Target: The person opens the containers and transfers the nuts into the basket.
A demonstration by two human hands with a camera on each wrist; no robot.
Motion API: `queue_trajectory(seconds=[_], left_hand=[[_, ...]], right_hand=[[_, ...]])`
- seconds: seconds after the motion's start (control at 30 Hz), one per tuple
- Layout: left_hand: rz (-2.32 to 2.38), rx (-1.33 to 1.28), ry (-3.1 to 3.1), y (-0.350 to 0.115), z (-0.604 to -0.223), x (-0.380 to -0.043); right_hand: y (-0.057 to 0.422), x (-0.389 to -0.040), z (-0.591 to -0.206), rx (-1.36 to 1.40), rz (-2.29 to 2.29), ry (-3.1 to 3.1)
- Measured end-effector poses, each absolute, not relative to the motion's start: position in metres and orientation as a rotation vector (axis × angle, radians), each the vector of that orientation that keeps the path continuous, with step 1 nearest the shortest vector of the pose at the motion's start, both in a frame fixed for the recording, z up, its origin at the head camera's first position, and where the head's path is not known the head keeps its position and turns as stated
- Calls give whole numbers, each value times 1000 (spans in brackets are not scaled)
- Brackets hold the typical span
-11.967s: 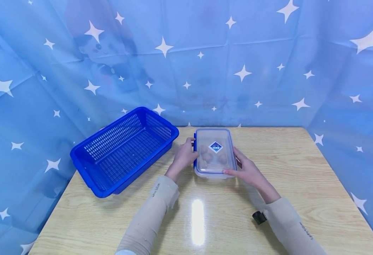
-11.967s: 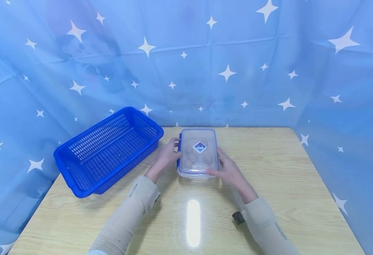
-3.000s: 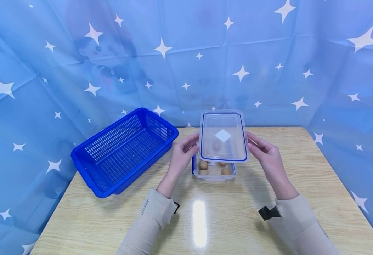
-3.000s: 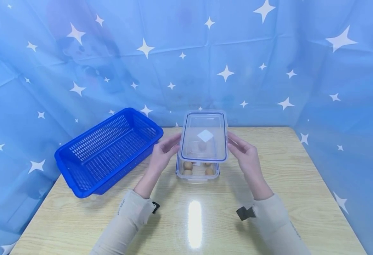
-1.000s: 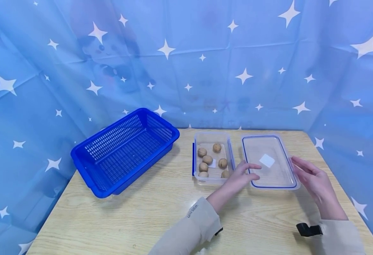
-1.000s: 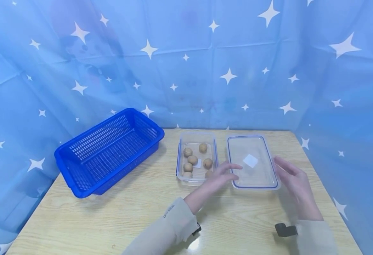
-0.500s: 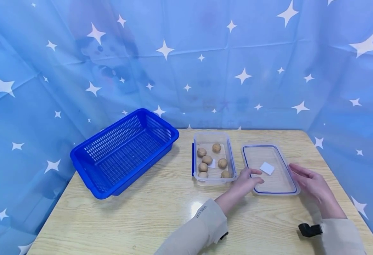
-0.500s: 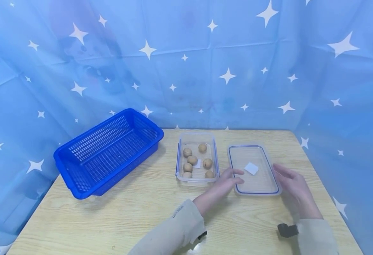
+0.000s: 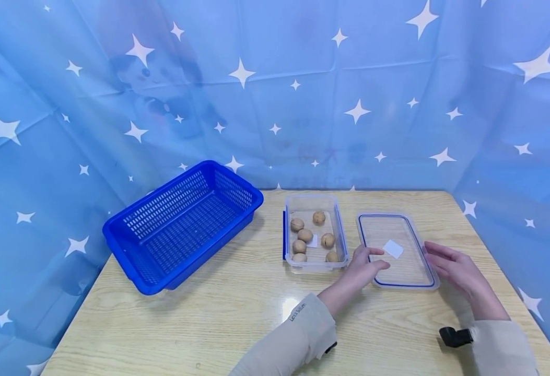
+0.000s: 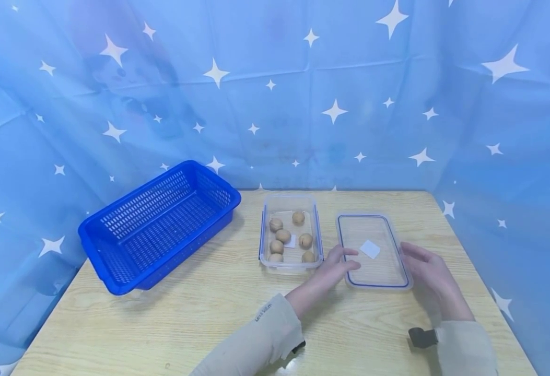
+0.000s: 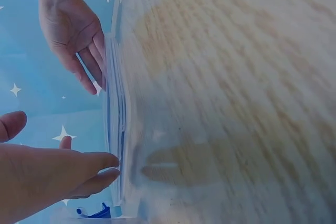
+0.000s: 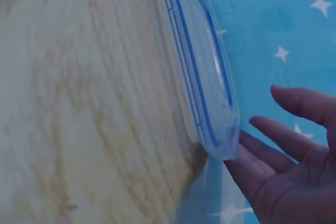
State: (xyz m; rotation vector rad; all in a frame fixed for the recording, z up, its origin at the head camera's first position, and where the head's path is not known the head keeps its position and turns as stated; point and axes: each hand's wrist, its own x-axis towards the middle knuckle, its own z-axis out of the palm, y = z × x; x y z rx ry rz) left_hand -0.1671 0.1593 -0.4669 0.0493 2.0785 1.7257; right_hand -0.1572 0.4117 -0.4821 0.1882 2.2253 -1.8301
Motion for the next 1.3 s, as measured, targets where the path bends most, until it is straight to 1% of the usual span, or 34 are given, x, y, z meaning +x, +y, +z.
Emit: queue_trajectory(seconds=[0.1,0.23,0.57,0.7,0.87,1.1,1.3], left_hand=[[1736,63,2066,157,-464,-167],[1732,118,2045,153,-456,-166],[1797,214,2005,143,-439,-174],[1833,296,1965,133,-433,-181],[1828,358,1939,115,-424,-191],[1851,311,1947,88,-418,-209],[1881,314,1963,62,-419,-218]], right_hand=[[410,-157,-477,189,-1624,2397],[410,-157,-470,193,-1487,2523],[403,-162,-462,157,-1489,2623],[395,-166,-457,149,-1445,2717],[381,-172,-450,70,-1490,2723],[360,-179,-445,7,-1490,2697],[334,-183,-442,-20,-1369,2696]])
